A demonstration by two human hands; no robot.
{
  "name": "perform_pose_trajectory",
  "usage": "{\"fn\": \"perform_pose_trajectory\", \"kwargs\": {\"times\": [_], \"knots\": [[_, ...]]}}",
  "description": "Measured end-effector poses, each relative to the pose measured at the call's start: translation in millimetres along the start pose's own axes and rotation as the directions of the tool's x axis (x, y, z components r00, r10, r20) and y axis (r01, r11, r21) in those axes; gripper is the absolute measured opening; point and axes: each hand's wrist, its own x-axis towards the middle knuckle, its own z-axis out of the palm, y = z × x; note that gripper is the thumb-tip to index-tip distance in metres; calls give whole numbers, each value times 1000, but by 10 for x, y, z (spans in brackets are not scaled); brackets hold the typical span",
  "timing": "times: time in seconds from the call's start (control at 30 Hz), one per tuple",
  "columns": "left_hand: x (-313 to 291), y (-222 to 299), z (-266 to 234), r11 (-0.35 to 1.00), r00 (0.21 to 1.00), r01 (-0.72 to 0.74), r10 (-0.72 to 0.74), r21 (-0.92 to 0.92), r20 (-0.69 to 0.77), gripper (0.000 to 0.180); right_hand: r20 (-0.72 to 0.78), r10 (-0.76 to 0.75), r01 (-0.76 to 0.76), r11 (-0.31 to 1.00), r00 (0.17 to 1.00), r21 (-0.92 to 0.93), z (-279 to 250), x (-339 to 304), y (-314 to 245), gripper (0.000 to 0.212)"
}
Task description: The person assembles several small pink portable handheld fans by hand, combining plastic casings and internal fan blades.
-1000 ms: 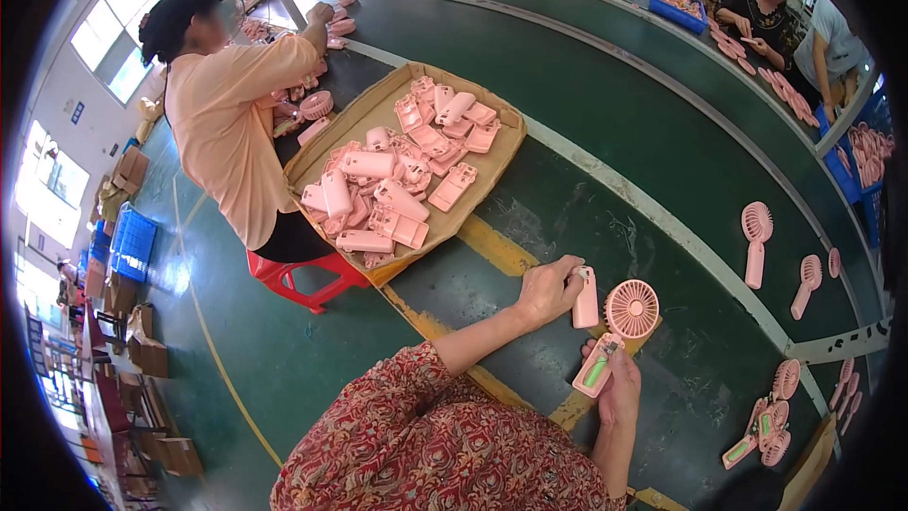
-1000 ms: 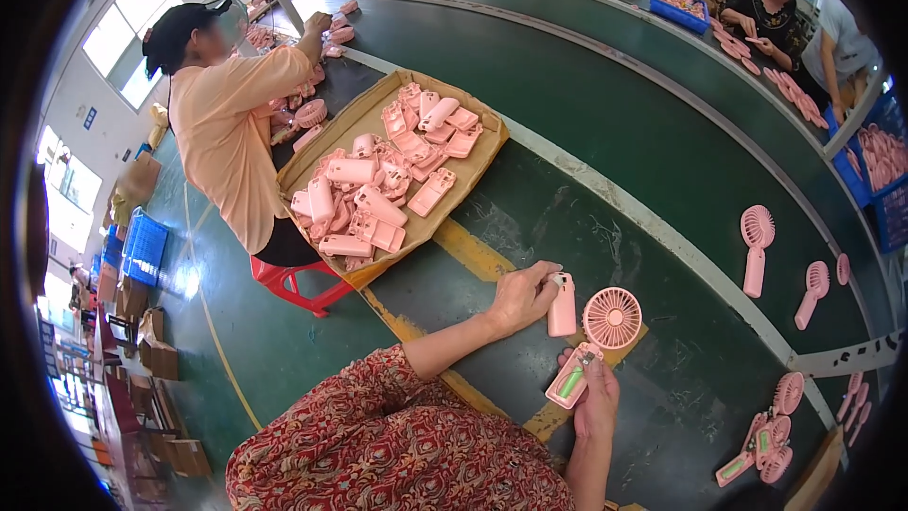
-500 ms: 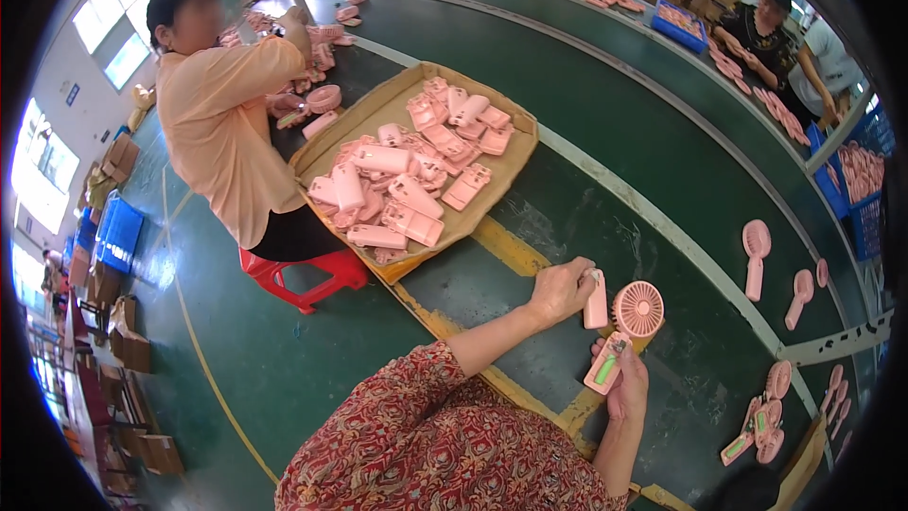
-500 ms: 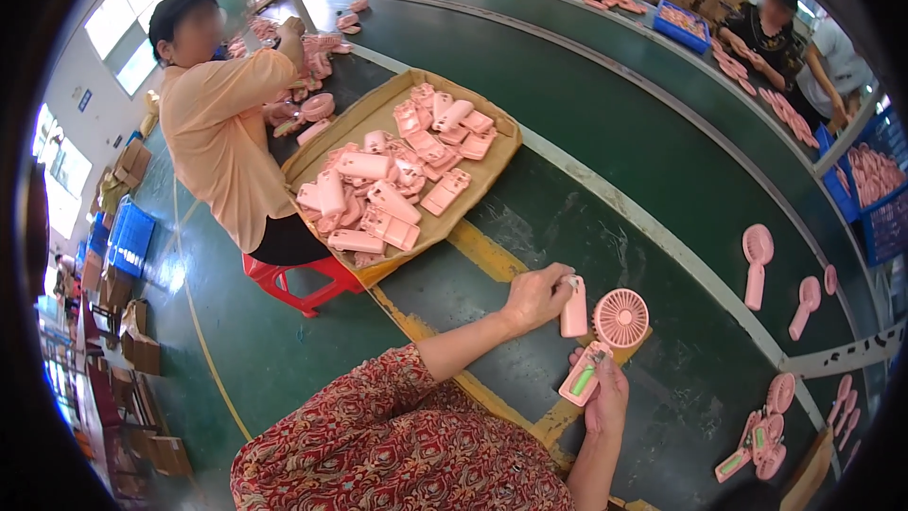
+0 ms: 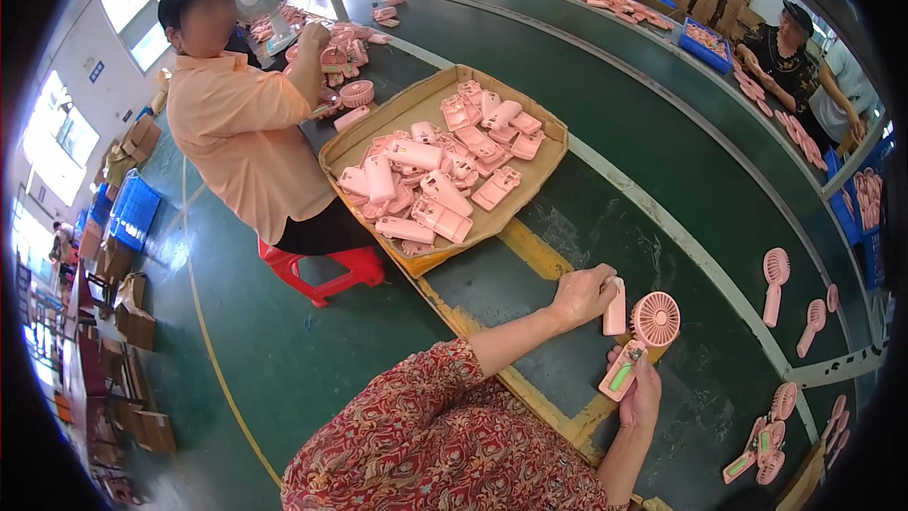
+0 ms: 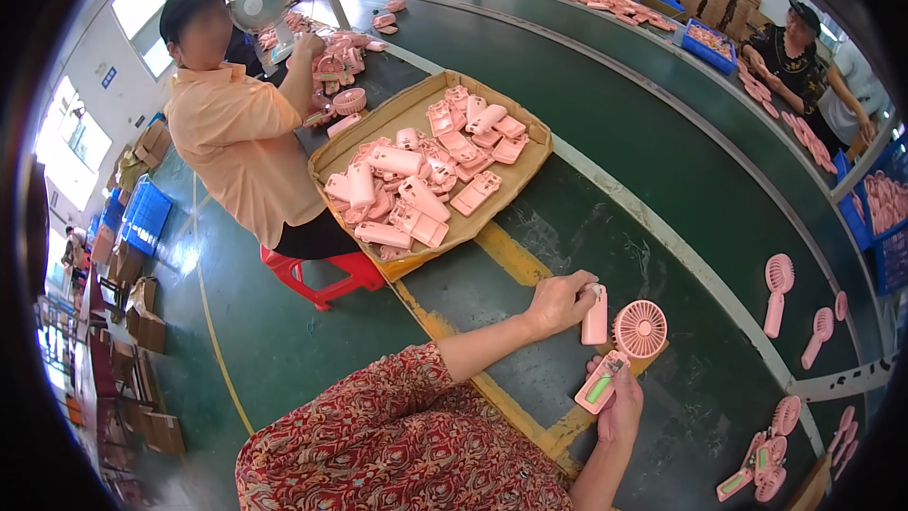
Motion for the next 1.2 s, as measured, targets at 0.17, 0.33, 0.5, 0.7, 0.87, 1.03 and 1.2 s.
{"fn": "perform_pose_trajectory", "kwargs": {"times": [0.17, 0.33, 0.5, 0.7, 0.87, 1.03, 1.2], "knots": [[28, -51, 81, 1000, 998, -16, 17, 25, -54, 20, 7, 4, -4, 1000, 1000, 5, 15, 32, -47, 34], [15, -59, 43, 999, 992, -52, 52, 3, -117, 18, 25, 11, -11, 1000, 1000, -6, 38, 29, -16, 36], [-24, -24, 9, 1000, 998, -22, 23, 6, -54, 18, 31, -1, 1, 1000, 1000, -5, 32, -60, 14, 38], [12, -175, 143, 999, 1000, 22, -22, 29, -17, 22, 47, 27, -29, 999, 999, 35, 18, -17, 14, 42], [77, -117, 107, 958, 999, -13, 24, -287, 34, 16, 104, 12, -22, 994, 995, 103, -88, 86, 72, 37], [152, -208, 128, 939, 994, -55, 83, -338, 70, 27, 103, 0, -15, 989, 995, 146, -109, 129, 68, 36], [147, -114, 164, 885, 992, 31, 30, -465, 122, 28, 87, -6, -6, 990, 996, 140, -177, 96, 53, 36]]}}
